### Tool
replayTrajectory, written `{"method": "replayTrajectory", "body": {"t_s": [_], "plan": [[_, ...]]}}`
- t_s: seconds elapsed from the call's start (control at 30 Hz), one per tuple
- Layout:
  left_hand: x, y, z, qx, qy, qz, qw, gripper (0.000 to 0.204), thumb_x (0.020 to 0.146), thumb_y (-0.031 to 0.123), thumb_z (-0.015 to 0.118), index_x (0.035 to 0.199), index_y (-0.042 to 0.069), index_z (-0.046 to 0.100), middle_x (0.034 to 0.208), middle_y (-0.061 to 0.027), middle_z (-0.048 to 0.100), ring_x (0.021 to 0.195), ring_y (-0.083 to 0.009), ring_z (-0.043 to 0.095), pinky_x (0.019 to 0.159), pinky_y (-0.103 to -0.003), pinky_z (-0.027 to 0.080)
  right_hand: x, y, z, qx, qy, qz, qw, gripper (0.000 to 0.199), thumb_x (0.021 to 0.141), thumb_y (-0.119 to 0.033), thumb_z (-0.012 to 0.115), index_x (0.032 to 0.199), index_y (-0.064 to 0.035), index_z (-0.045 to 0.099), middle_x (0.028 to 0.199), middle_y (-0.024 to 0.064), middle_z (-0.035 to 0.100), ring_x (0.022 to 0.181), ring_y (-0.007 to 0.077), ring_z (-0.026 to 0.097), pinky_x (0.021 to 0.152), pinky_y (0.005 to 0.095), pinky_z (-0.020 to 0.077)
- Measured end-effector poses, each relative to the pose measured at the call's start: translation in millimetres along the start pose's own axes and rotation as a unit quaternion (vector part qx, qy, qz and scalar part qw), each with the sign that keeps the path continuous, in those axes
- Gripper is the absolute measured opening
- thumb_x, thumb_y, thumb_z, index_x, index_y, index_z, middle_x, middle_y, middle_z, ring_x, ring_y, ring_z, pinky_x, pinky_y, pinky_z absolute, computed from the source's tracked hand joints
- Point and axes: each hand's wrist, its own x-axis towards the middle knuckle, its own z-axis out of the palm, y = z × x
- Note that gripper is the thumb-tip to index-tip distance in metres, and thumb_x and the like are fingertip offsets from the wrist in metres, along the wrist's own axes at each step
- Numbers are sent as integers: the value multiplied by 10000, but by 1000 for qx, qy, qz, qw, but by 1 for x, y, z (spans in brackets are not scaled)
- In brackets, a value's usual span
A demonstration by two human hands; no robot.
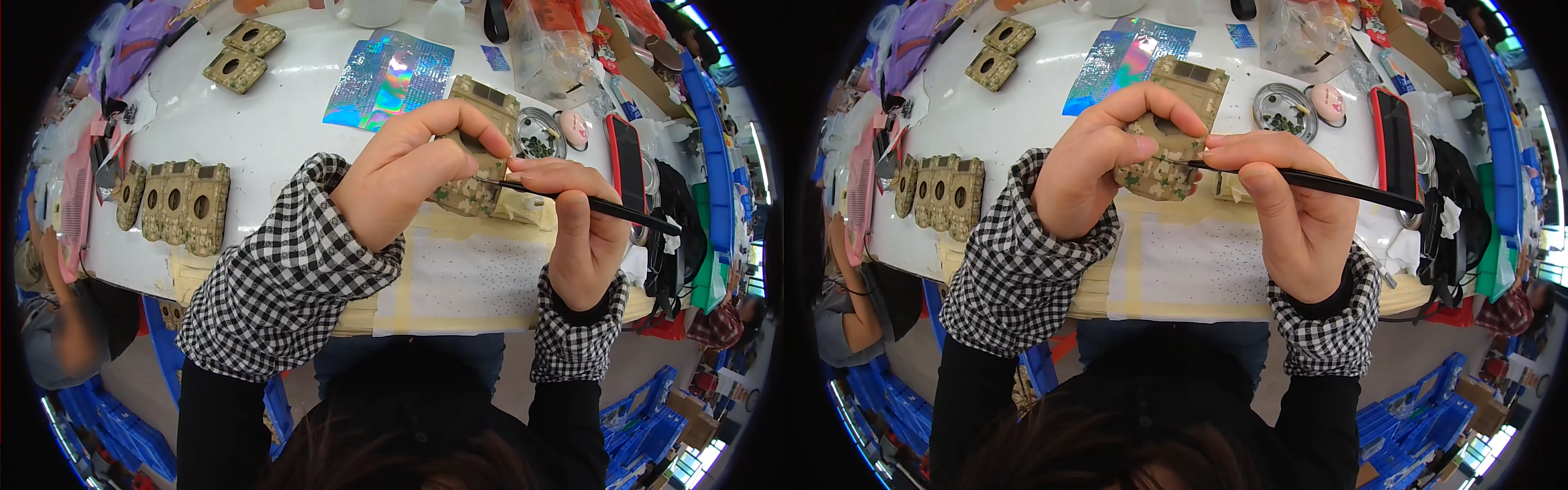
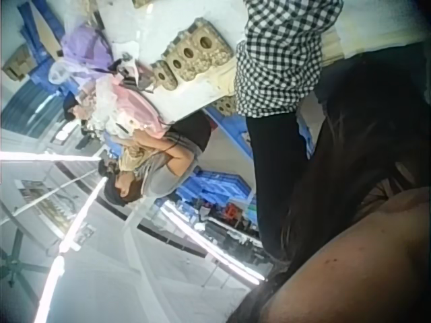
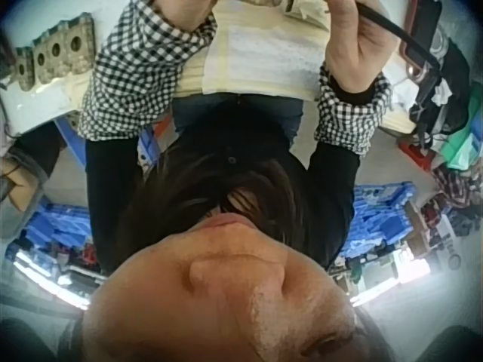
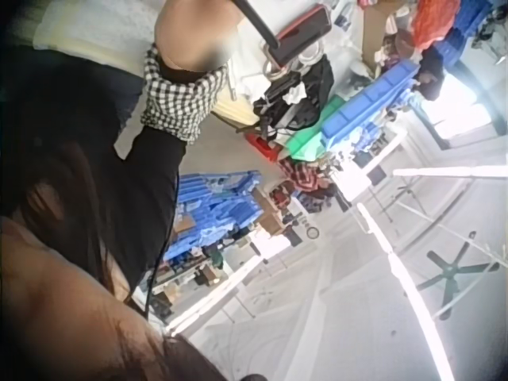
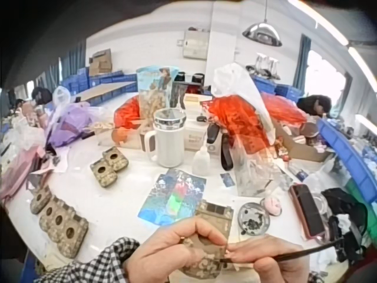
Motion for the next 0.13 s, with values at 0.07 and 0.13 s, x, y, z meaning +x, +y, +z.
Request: {"method": "replayTrajectory", "body": {"t_s": [0.07, 0.13], "plan": [[0, 0, 0, -3, 0, -7, 1000, 344, 787, 149, 431, 1083, 0, 521, 1030, -98, 600, 936, -165, 604, 851, -293, 477, 0, 0, 0, 6, -1, 3, 1000, 235, 959, -147, 501, 974, 44, 637, 993, 149, 654, 979, 223, 609, 871, 307, 456], [0, -1, -1, -9, -2, -17, 1000, 348, 788, 152, 433, 1090, 3, 521, 1033, -99, 600, 941, -172, 605, 857, -298, 479, 0, 1, -1, 14, -3, 4, 1000, 237, 960, -152, 501, 985, 42, 635, 995, 149, 654, 986, 224, 608, 873, 309, 455]]}}
